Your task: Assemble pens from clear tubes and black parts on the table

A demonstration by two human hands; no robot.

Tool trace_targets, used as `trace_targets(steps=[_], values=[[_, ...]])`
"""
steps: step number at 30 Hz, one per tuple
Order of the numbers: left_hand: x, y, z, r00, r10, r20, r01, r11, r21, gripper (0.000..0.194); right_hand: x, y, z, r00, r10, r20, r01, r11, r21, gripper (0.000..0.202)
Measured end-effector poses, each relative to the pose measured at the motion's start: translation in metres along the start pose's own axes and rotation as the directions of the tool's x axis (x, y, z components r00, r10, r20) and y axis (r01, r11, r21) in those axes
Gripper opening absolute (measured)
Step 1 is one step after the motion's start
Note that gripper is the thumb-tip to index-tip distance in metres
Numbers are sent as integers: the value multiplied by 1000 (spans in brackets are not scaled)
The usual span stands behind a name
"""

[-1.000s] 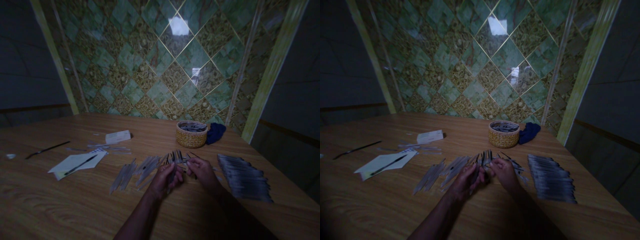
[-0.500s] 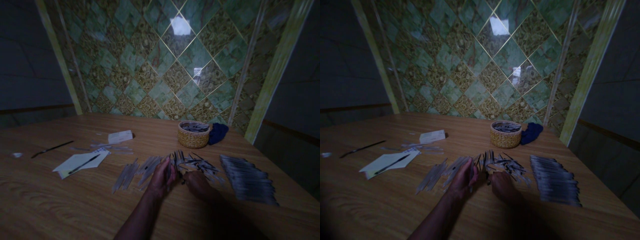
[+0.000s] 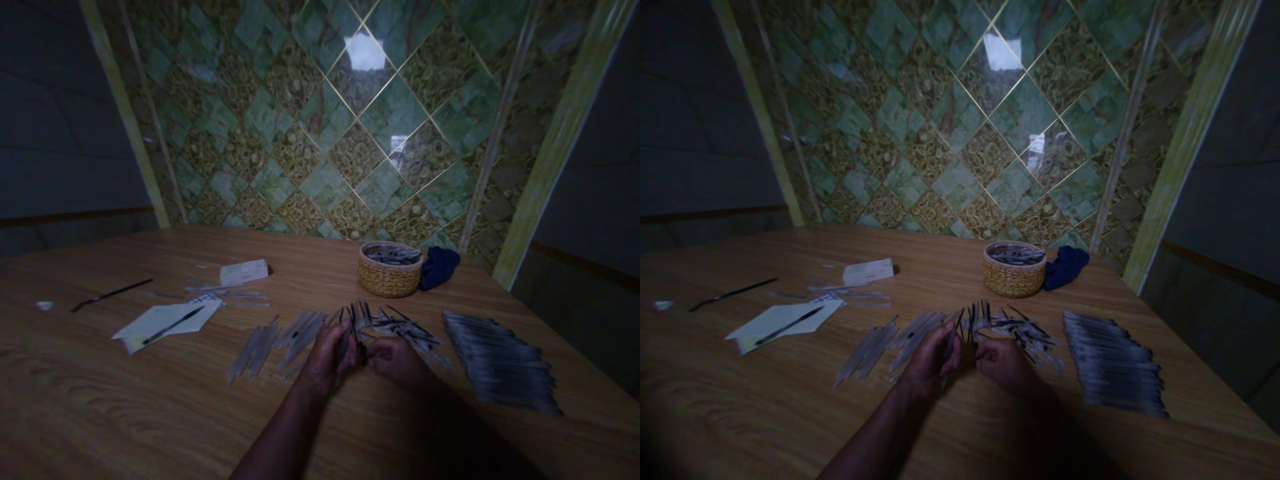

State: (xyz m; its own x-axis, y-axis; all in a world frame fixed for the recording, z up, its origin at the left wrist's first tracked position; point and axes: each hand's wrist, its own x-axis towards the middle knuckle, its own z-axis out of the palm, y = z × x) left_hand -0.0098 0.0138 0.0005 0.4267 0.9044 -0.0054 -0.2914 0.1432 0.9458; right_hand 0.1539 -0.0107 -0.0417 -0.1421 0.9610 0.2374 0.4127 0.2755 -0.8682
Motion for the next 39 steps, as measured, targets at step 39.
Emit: trace_targets(steps=[39], values=[[-1,-10,2,944,-107,312,48,980,191,46,-9,-34,-23,999,-19,-26,31,778,628,23]])
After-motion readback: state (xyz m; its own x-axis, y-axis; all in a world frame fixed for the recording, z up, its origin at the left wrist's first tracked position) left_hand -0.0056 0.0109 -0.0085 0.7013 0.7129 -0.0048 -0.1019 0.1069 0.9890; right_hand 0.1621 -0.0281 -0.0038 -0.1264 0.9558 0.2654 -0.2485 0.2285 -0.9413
